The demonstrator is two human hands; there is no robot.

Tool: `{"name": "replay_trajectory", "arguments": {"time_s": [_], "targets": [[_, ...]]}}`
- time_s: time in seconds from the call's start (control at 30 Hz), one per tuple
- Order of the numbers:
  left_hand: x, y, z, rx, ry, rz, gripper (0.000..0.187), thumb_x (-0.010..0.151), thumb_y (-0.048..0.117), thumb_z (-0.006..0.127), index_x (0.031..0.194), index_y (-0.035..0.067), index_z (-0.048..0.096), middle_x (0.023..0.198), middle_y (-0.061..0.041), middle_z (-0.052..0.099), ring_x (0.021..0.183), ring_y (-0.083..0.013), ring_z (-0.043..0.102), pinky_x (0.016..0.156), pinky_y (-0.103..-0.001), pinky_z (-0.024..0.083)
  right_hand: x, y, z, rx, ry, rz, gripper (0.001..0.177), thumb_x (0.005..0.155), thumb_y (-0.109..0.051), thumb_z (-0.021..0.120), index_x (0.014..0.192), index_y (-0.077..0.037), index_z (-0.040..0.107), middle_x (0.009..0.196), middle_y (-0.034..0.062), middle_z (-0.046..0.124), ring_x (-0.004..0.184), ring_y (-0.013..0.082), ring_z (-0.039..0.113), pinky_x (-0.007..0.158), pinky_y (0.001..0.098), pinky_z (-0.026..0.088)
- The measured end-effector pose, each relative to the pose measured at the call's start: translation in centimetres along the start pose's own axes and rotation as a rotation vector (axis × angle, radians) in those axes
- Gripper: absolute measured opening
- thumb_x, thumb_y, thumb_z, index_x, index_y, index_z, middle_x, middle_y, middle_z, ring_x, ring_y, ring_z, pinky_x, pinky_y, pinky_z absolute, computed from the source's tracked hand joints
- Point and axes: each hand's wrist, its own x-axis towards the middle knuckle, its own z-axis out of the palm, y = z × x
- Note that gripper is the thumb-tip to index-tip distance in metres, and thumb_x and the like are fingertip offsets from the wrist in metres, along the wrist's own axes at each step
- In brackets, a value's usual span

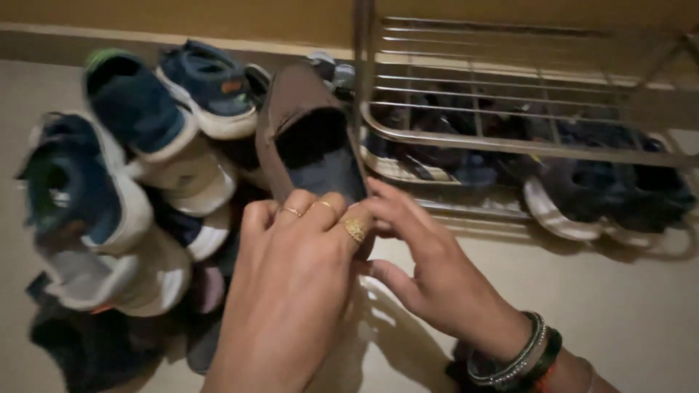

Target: The person removes various shoes from a metal shoe rack and stacks them on the floor. Then, using a dark cloth, they wipe the metal rack surfaces clean.

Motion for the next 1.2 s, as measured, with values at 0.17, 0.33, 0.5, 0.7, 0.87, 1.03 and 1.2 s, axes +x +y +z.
{"name": "replay_trajectory", "arguments": {"time_s": [0.17,0.33,0.5,0.7,0.87,1.03,1.2], "targets": [[1.1,-2.8,1.3,0.036,0.423,-0.07,0.055,0.068,0.002,0.068,0.121,0.017,0.064,0.145,-0.016,0.049,0.135,-0.0414,0.048,0.11,-0.049,0.042,4.4,1.7,2.1,-0.092,0.084,-0.061,0.076,0.071,-0.004,0.083,0.139,-0.01,0.048,0.158,0.0209,0.038,0.12,0.0287,0.066,0.1,0.0371,0.055],[2.0,-3.4,4.6,-0.301,0.391,-0.343,0.074,0.082,-0.001,0.068,0.149,0.021,0.049,0.157,-0.029,0.028,0.14,-0.0506,0.038,0.105,-0.05,0.046,12.8,8.2,5.8,-0.102,0.233,-0.143,0.075,0.082,-0.001,0.079,0.148,-0.005,0.042,0.153,0.0211,0.046,0.139,0.0347,0.056,0.111,0.0381,0.055],[2.7,-5.1,7.3,-0.296,0.261,-0.402,0.076,0.084,0.001,0.066,0.153,0.017,0.04,0.157,-0.029,0.031,0.139,-0.05,0.041,0.104,-0.052,0.045,16.3,15.4,7.9,-0.151,0.179,-0.008,0.103,0.083,-0.013,0.085,0.159,-0.002,0.017,0.155,0.03,0.031,0.143,0.0442,0.036,0.116,0.0446,0.036],[4.6,-3.9,10.8,-0.378,0.163,-0.398,0.08,0.081,-0.001,0.064,0.155,0.012,0.037,0.154,-0.034,0.031,0.135,-0.0524,0.042,0.105,-0.053,0.044,12.9,19.2,8.3,0.104,0.037,0.239,0.081,0.104,-0.027,0.052,0.167,-0.004,0.006,0.163,0.0256,0.036,0.147,0.0426,0.037,0.12,0.0429,0.032],[4.6,-2.1,13.0,-0.543,-0.022,-0.429,0.073,0.083,0.0,0.059,0.153,0.015,0.042,0.16,-0.026,0.03,0.133,-0.046,0.046,0.103,-0.049,0.047,4.6,16.3,2.0,-0.243,-0.057,0.004,0.093,0.089,-0.022,0.073,0.16,-0.001,0.017,0.165,0.026,0.028,0.154,0.0404,0.027,0.123,0.0452,0.026],[4.2,-0.7,14.9,-0.25,0.051,-0.265,0.059,0.088,0.007,0.06,0.147,0.007,0.049,0.152,-0.026,0.041,0.134,-0.0446,0.047,0.105,-0.051,0.044,-2.6,10.9,-4.1,-0.098,-0.101,0.383,0.093,0.086,-0.026,0.071,0.16,-0.01,0.017,0.161,0.02,0.03,0.148,0.0326,0.034,0.116,0.0426,0.037],[3.7,1.4,16.8,-0.207,-0.07,-0.211,0.058,0.087,0.01,0.063,0.145,0.008,0.051,0.151,-0.023,0.043,0.13,-0.0419,0.05,0.099,-0.05,0.046,-8.9,10.8,-9.1,-0.342,0.018,0.572,0.094,0.084,-0.031,0.073,0.161,-0.014,0.021,0.162,0.0183,0.03,0.149,0.0325,0.033,0.118,0.0442,0.032]]}}
